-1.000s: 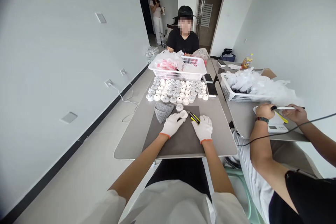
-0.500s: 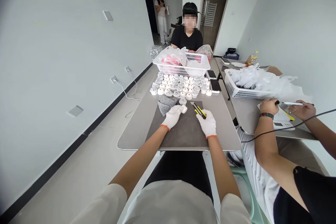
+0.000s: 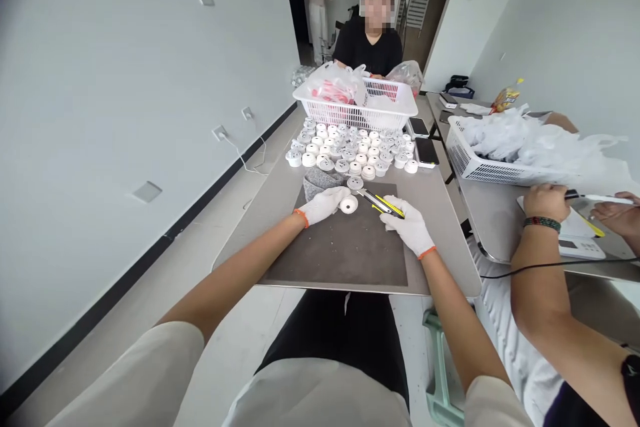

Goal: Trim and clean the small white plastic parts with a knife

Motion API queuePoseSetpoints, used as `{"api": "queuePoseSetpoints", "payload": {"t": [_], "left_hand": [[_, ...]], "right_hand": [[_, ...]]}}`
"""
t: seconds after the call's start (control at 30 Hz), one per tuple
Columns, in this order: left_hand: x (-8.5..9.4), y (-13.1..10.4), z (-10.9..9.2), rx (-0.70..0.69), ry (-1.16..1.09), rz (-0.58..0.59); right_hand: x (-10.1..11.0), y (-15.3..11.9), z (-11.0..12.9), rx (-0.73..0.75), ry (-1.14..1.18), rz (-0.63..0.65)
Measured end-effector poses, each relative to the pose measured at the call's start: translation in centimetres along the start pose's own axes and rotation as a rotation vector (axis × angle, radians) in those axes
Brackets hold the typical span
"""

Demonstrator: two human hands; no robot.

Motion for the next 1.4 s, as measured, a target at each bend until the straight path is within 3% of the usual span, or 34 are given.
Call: {"api": "queuePoseSetpoints", "payload": {"t": [0.1, 0.23, 0.37, 0.7, 1.2, 1.4], "left_hand": [[-0.7, -0.7, 0.1, 0.0, -0.001, 0.036], [-1.3, -1.0, 0.4, -0.028, -0.025, 0.011], [-1.4, -0.4, 0.9, -0.077, 0.001, 0.011], [-1.4, -0.1, 1.2, -0.114, -0.016, 0.01], [-1.5, 0.2, 1.5, -0.095, -0.028, 0.011], [-1.5, 0.3, 1.4, -0.023, -0.088, 0.038]], "right_hand": [[-0.1, -0.4, -0.1, 0.009, 0.052, 0.029], [-0.3, -1.1, 0.0, 0.096, -0.091, 0.047], [-0.4, -1.0, -0.2, 0.023, -0.047, 0.007], [-0.3, -1.2, -0.3, 0.054, -0.104, 0.008], [-0.3, -1.0, -0.7, -0.02, -0.134, -0.034], [-0.2, -1.1, -0.8, 0.032, -0.191, -0.049]]}}
Point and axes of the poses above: each hand's wrist, its own y-axis towards the middle knuckle, its own x-axis out of the back of the hand, z = x × y, the point moved 2 cm from there along y, towards the middle knuckle, and after that the axes turned 3 degrees about y, right-handed, at the moved point
